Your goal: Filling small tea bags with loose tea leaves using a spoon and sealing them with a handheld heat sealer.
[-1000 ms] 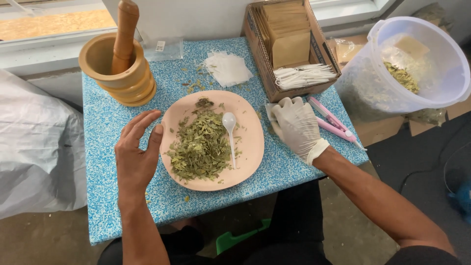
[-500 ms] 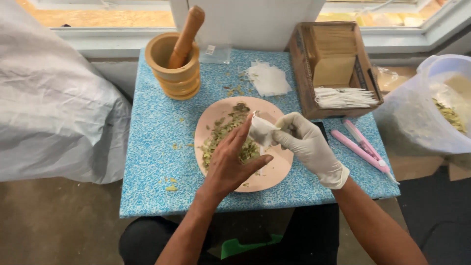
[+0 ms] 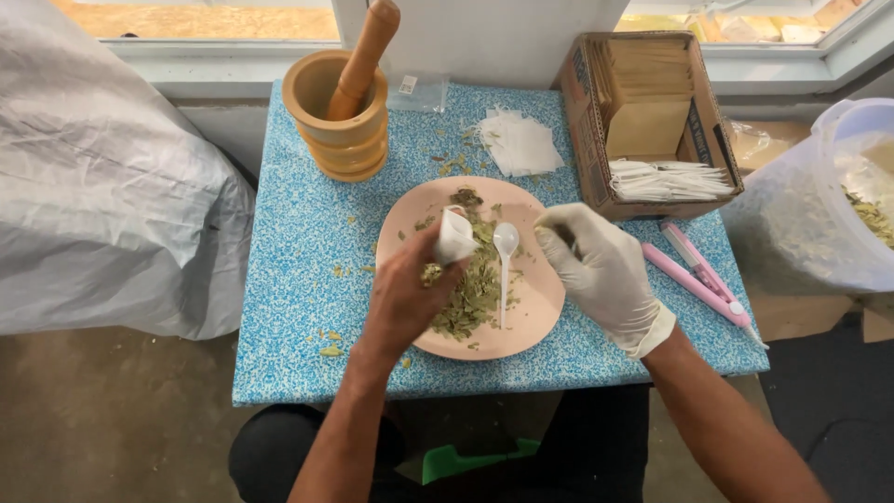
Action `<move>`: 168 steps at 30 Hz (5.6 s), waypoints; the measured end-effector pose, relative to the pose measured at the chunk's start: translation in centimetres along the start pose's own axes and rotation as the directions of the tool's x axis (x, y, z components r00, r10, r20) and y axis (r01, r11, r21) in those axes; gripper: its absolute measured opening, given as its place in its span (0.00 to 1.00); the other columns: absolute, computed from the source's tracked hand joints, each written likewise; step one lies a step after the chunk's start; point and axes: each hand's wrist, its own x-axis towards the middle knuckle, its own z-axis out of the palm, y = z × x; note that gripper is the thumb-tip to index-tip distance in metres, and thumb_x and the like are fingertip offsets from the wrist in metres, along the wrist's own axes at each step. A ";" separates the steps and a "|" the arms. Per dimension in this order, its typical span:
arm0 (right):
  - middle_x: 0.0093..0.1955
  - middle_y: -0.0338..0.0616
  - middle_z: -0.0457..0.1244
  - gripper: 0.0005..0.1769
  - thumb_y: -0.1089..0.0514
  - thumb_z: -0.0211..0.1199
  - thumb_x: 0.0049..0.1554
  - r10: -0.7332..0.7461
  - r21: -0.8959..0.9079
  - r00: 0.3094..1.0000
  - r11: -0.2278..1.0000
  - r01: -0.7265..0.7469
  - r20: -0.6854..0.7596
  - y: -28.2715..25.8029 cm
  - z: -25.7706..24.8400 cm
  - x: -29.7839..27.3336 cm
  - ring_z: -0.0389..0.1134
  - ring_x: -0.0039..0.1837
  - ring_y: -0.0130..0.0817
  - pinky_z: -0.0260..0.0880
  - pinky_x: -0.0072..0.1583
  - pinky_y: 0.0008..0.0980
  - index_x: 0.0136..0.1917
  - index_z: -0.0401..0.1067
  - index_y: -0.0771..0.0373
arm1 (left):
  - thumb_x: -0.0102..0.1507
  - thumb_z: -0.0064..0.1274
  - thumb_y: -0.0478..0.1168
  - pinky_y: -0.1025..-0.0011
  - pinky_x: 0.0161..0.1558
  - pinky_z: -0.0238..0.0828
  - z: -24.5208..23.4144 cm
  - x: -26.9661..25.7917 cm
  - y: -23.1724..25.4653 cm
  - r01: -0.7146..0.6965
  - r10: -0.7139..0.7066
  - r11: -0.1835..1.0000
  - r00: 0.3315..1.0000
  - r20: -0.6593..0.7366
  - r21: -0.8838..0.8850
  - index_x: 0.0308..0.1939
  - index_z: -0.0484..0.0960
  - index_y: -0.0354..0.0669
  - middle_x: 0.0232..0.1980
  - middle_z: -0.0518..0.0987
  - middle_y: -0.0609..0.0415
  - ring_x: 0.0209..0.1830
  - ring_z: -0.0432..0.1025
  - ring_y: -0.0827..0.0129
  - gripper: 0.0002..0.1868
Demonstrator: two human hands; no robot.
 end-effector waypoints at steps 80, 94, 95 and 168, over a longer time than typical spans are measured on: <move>0.41 0.51 0.76 0.09 0.61 0.59 0.68 0.323 0.518 0.929 0.772 -0.368 0.179 5.4 2.6 2.1 0.80 0.43 0.34 0.73 0.39 0.21 0.59 0.76 0.63 | 0.66 0.67 0.36 0.49 0.68 0.70 -3.3 0.6 -1.1 -0.092 0.071 0.975 0.991 0.109 0.201 0.76 0.80 0.44 0.69 0.87 0.46 0.71 0.79 0.49 0.33; 0.41 0.55 0.74 0.08 0.60 0.59 0.71 0.274 0.571 0.954 0.767 -0.291 0.119 0.0 -2.3 3.6 0.81 0.44 0.38 0.75 0.41 0.23 0.61 0.75 0.64 | 0.65 0.67 0.40 0.49 0.72 0.66 -1.5 0.2 -1.3 -0.144 0.104 0.963 0.979 0.177 0.229 0.76 0.80 0.52 0.70 0.86 0.52 0.73 0.78 0.51 0.34; 0.41 0.55 0.74 0.08 0.61 0.59 0.71 0.231 0.570 0.966 0.780 -0.258 0.120 -0.6 -2.1 3.6 0.81 0.44 0.38 0.74 0.40 0.22 0.60 0.76 0.64 | 0.65 0.67 0.40 0.49 0.72 0.66 -1.5 0.3 -1.2 -0.143 0.100 0.961 0.978 0.184 0.236 0.76 0.80 0.52 0.70 0.87 0.52 0.73 0.77 0.52 0.33; 0.31 0.34 0.60 0.07 0.57 0.60 0.67 -0.759 -0.577 0.600 0.379 0.723 0.253 1.0 0.6 -2.1 0.65 0.35 0.36 0.67 0.38 0.34 0.46 0.74 0.47 | 0.68 0.71 0.48 0.46 0.74 0.63 -1.3 0.2 -1.2 -0.015 0.018 0.996 0.999 -0.035 0.093 0.75 0.78 0.47 0.56 0.91 0.44 0.67 0.82 0.50 0.33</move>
